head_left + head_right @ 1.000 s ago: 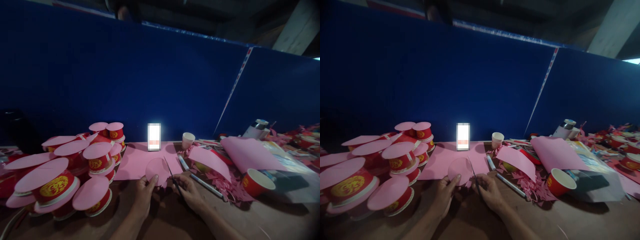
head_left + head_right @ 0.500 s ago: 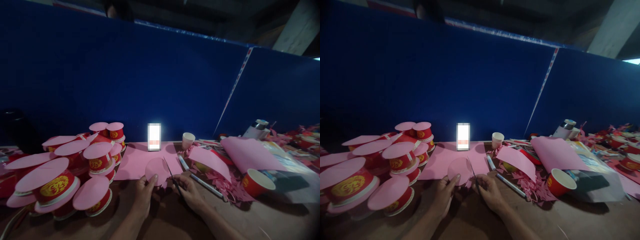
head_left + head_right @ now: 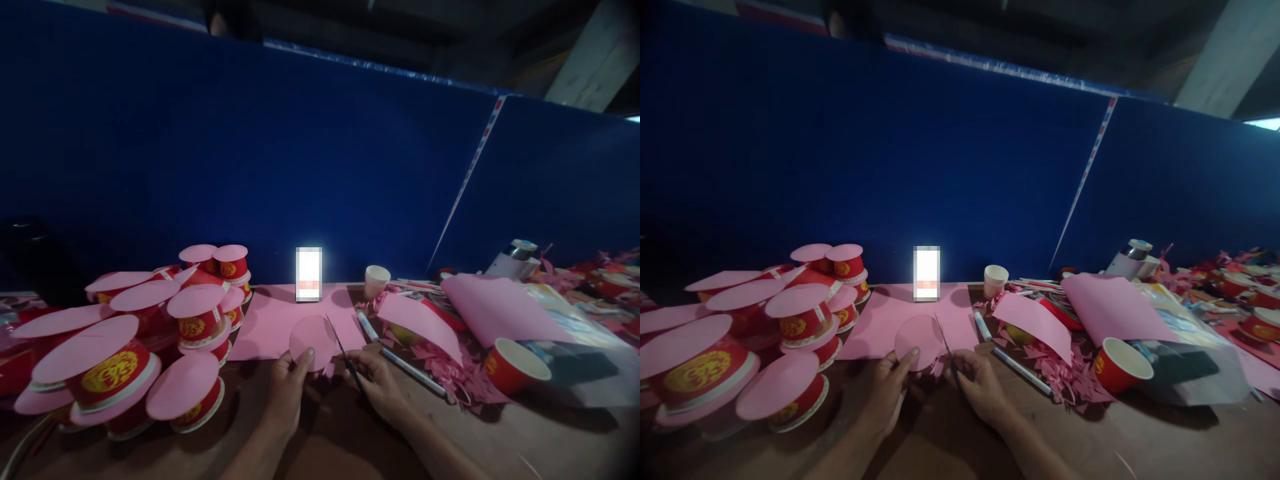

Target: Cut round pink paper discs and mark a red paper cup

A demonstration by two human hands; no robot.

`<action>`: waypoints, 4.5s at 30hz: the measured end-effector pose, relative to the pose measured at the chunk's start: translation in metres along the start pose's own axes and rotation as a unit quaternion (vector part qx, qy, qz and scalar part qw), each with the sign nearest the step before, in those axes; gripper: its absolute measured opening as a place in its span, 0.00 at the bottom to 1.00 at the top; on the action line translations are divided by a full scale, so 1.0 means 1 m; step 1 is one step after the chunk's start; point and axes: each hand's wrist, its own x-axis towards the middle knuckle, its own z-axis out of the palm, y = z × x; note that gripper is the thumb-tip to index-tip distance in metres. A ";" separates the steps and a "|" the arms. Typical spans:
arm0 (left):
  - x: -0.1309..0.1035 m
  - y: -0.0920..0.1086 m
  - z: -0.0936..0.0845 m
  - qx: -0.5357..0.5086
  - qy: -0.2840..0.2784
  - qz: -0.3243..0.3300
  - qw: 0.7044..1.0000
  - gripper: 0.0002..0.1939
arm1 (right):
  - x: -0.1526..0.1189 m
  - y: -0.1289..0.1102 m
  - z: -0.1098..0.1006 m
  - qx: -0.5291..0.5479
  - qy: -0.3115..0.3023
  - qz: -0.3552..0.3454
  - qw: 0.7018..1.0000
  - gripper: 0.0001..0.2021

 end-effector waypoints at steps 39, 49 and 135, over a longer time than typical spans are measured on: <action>0.001 0.003 0.000 -0.035 -0.013 -0.030 0.999 0.17 | 0.002 0.008 0.002 0.118 0.047 -0.013 0.992 0.14; -0.001 0.005 0.002 -0.049 -0.019 -0.022 0.998 0.15 | 0.001 0.014 0.002 0.076 0.045 -0.001 0.996 0.11; 0.002 -0.004 -0.001 0.004 -0.009 -0.020 1.000 0.21 | -0.002 0.006 0.007 0.062 -0.008 0.002 0.998 0.15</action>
